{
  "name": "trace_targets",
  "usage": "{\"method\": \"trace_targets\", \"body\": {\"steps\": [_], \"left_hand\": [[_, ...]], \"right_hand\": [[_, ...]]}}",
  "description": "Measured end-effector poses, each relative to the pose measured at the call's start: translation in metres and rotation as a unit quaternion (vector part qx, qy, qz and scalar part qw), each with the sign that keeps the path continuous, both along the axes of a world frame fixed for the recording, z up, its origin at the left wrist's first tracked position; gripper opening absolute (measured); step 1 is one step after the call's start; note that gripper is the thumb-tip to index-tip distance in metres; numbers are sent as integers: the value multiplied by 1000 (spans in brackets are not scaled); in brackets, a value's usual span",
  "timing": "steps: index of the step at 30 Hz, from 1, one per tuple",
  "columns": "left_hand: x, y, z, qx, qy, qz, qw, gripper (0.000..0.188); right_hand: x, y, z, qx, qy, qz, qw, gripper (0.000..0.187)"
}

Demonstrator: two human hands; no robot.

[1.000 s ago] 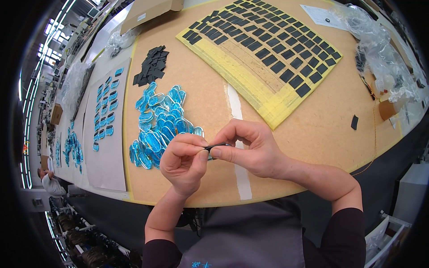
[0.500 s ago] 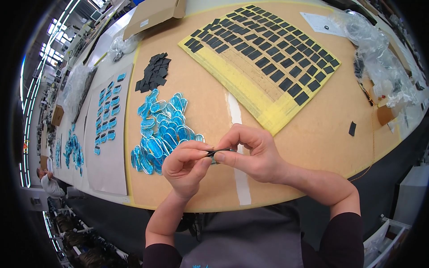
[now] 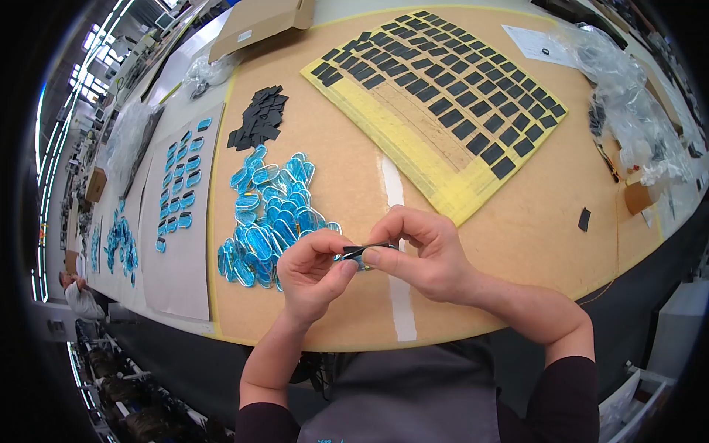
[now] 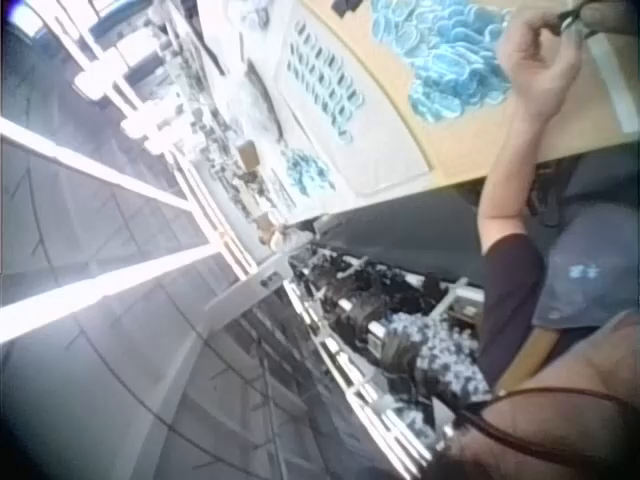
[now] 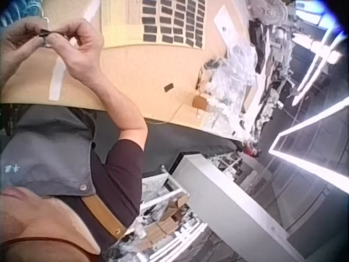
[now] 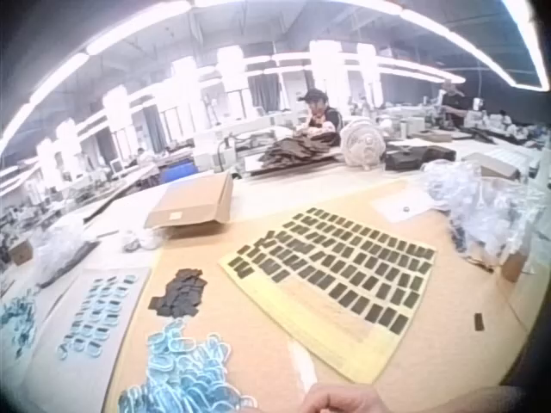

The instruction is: Assembling small metal or plastic tags by attaching adhesive black backing pieces.

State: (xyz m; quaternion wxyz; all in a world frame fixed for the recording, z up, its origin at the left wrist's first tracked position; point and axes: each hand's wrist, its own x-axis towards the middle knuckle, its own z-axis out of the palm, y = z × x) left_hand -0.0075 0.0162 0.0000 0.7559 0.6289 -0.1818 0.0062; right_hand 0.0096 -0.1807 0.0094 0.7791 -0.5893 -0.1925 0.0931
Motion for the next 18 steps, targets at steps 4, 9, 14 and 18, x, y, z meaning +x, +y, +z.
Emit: {"method": "trace_targets", "body": {"steps": [4, 9, 14, 18], "left_hand": [[-5, -2, 0, -26, 73, 3, 997, 15], [-6, -2, -2, -26, 68, 19, 997, 15], [-6, -1, -4, -26, 65, 17, 997, 14], [-5, -2, 0, -25, 66, 5, 998, 13]], "right_hand": [[-1, 0, 0, -3, 4, -2, 1000, 9], [1, 1, -2, -49, 10, 18, 999, 15], [2, -1, 0, -54, 18, 21, 998, 16], [0, 0, -1, -32, 27, 6, 999, 14]]}}
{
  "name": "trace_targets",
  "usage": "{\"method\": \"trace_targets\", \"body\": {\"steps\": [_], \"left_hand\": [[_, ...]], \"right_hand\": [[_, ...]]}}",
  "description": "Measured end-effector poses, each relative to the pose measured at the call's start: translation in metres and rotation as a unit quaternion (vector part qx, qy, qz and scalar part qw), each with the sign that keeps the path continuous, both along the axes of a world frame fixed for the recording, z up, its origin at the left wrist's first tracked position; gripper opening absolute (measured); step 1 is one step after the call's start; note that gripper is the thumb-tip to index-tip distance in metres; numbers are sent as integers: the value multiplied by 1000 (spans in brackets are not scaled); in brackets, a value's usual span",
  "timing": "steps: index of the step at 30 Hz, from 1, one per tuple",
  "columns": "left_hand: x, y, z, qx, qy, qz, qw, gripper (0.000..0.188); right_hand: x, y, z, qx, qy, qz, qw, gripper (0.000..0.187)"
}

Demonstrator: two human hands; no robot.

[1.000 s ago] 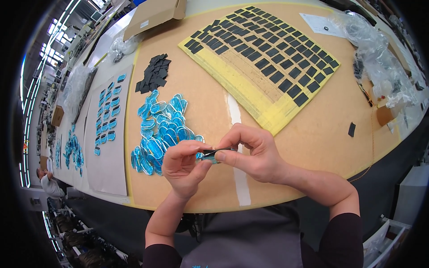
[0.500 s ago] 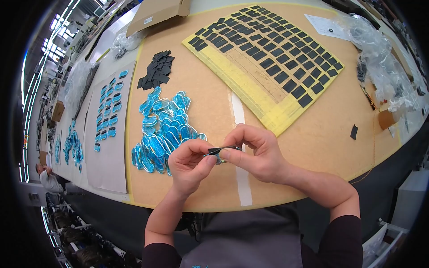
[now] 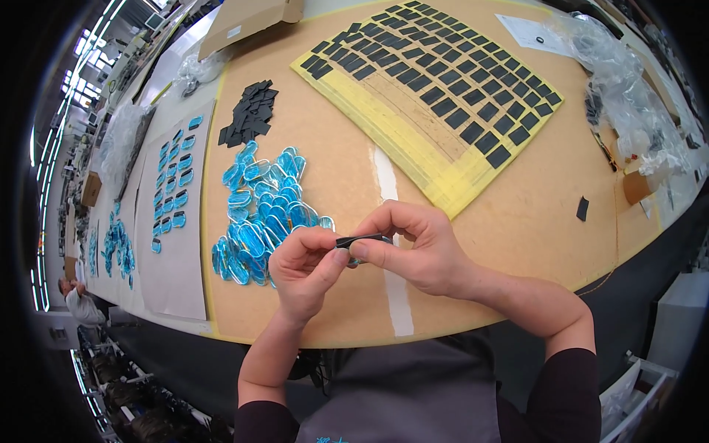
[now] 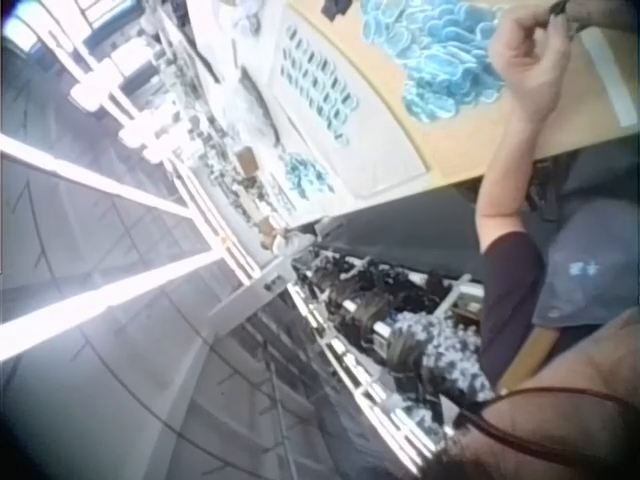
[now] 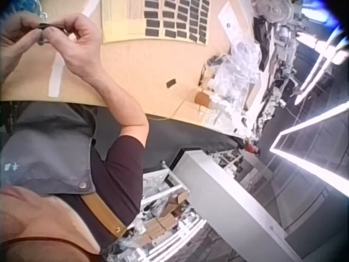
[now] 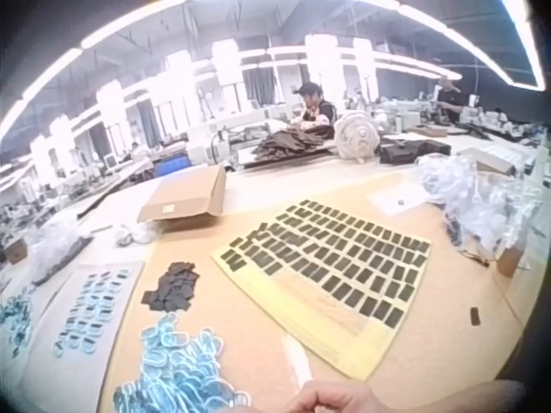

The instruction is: Assembling small metal or plastic tags by attaching adhesive black backing pieces.

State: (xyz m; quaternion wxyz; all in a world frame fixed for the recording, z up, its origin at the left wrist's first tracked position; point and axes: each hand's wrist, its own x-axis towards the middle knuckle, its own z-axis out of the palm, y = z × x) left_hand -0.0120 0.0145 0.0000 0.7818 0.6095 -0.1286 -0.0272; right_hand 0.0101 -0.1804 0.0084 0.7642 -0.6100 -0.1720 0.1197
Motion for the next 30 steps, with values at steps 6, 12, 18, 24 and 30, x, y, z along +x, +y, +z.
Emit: {"method": "trace_targets", "body": {"steps": [6, 12, 18, 24, 30], "left_hand": [[1, 2, -3, 26, -27, -11, 999, 13], [-2, 0, 1, -7, 18, -12, 1000, 19], [-2, 0, 0, -26, 38, -18, 999, 17], [-2, -1, -1, -39, 31, -16, 999, 15], [-2, -1, -1, -47, 25, -23, 998, 14]], "right_hand": [[0, 0, -1, 3, -28, -5, 1000, 12], [1, 0, -3, -32, -44, -14, 998, 10], [0, 1, -4, -24, -43, -17, 999, 9], [-1, 1, -2, -30, -38, -15, 999, 9], [-2, 2, -4, -24, -35, -19, 999, 9]]}}
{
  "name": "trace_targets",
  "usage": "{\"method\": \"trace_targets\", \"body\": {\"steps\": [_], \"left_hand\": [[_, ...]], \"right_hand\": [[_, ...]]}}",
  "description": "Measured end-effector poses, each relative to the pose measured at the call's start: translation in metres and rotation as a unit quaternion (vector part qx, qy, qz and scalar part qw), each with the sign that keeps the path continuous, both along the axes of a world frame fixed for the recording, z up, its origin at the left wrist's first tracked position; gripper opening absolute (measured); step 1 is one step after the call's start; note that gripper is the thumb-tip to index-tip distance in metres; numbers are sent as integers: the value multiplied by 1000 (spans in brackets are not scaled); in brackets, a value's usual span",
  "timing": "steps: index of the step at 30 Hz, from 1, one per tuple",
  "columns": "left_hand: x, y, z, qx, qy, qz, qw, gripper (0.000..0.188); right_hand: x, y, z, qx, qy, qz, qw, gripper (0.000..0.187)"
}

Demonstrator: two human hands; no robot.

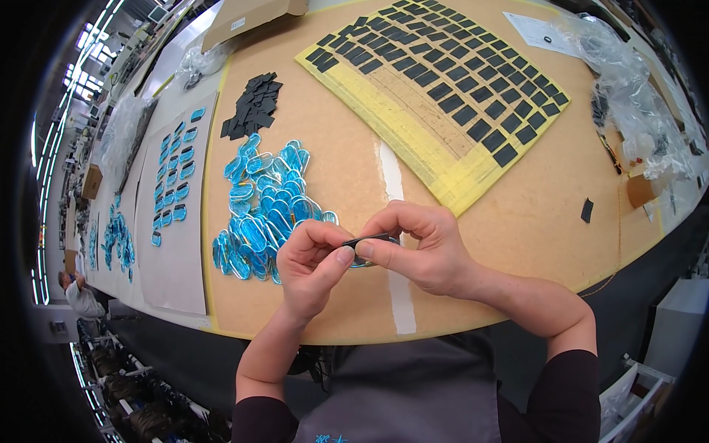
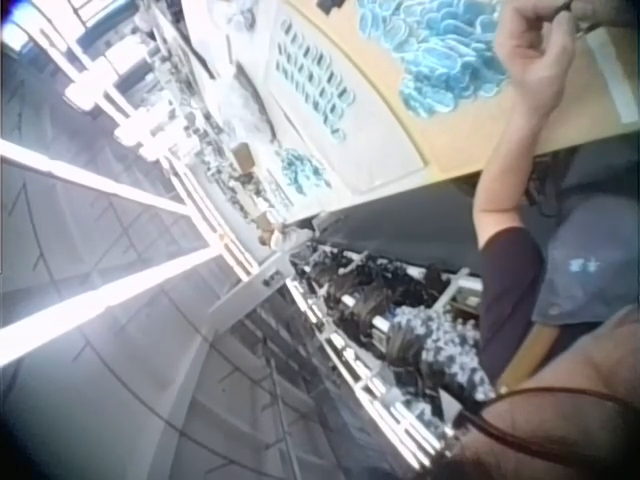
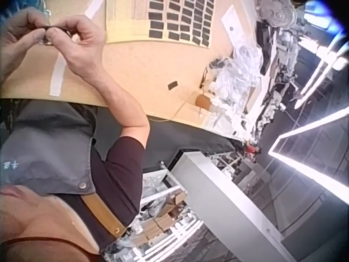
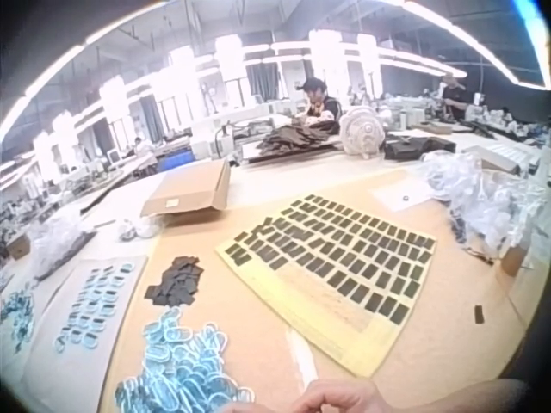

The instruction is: Assembling small metal or plastic tags by attaching adhesive black backing pieces.

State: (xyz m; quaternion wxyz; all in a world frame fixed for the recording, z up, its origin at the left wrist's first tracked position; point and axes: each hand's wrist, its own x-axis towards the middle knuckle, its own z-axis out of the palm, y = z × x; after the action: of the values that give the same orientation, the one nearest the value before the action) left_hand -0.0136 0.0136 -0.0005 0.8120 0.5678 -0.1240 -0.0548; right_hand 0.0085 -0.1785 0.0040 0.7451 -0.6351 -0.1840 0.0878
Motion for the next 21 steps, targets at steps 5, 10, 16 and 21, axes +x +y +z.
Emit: {"method": "trace_targets", "body": {"steps": [5, 10, 16, 21], "left_hand": [[1, 0, -1, -8, -3, -7, 1000, 13], [1, 0, -2, -12, 2, -10, 1000, 13], [1, -1, -3, -14, -2, -9, 1000, 13], [0, 0, -5, -3, -9, -5, 1000, 13]], "right_hand": [[-1, -1, -1, -1, 8, 1, 1000, 10], [0, 0, 0, -3, 7, 0, 1000, 9], [-1, 0, -1, -7, -10, -6, 1000, 8], [-2, 1, -1, -8, -19, -10, 1000, 8]]}}
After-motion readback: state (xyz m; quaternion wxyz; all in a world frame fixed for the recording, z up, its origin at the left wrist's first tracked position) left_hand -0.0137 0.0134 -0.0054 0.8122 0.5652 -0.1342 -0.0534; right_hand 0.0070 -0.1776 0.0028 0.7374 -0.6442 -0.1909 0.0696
